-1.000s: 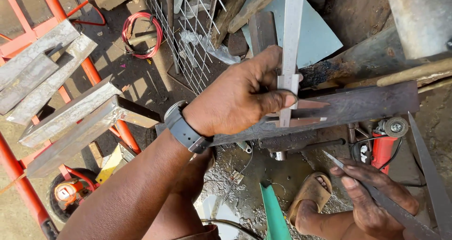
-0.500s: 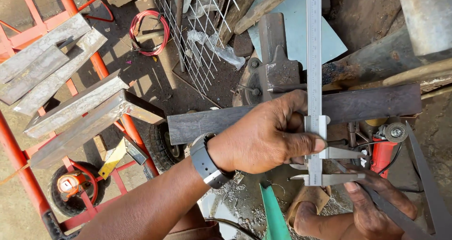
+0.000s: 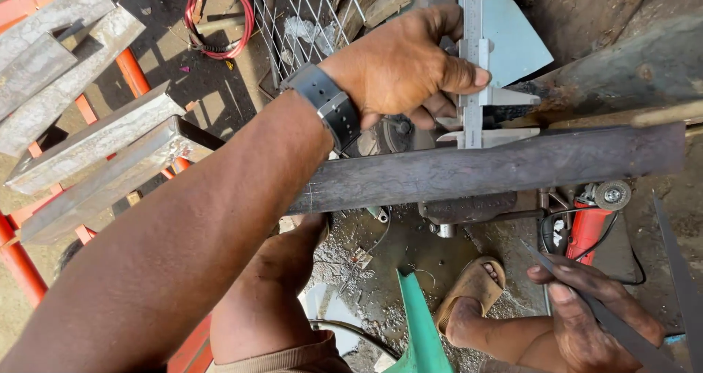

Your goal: The person uses a vernier caliper to measure the dimensions of a metal bar clamped in a vise. They then use a scribe to mark the metal bar at the measured points. The person also handles a metal square and other metal pieces on a nearby cart.

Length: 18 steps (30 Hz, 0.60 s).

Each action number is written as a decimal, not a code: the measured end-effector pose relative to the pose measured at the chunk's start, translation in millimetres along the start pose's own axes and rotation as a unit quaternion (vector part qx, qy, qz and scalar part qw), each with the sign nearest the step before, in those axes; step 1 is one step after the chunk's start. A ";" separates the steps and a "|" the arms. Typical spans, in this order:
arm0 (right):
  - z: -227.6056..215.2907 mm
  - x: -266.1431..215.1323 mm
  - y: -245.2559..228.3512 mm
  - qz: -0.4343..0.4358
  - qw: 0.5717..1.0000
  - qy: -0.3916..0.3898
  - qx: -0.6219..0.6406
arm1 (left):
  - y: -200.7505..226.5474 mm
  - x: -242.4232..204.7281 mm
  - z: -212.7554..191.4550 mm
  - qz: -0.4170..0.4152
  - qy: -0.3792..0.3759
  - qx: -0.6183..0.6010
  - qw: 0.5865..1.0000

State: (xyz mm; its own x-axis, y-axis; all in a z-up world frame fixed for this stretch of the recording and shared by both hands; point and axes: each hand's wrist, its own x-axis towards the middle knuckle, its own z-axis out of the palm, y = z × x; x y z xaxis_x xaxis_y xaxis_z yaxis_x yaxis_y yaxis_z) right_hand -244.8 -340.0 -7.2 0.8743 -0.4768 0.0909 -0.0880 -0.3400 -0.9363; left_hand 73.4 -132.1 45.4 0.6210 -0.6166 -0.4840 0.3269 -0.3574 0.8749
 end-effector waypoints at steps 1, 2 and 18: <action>-2.0 1.0 0.3 0.020 1.000 -0.007 0.000 | 1.9 -4.0 -2.0 -0.019 -0.006 0.007 1.000; -9.5 1.3 12.1 0.021 1.000 -0.010 -0.001 | 1.5 -7.2 -2.7 -0.020 -0.006 0.004 1.000; -23.4 51.0 61.3 -0.026 0.946 -0.247 -0.206 | 0.4 -39.8 -22.1 -0.112 -0.023 -0.042 0.993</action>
State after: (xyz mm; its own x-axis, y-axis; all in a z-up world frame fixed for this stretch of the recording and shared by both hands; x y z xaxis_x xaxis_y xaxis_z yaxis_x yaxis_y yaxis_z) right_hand -216.8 -404.2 -52.0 0.9901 -0.0478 -0.1322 -0.1285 -0.6885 -0.7137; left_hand 64.6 -92.2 65.4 0.4926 -0.5606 -0.6656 0.5126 -0.4311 0.7425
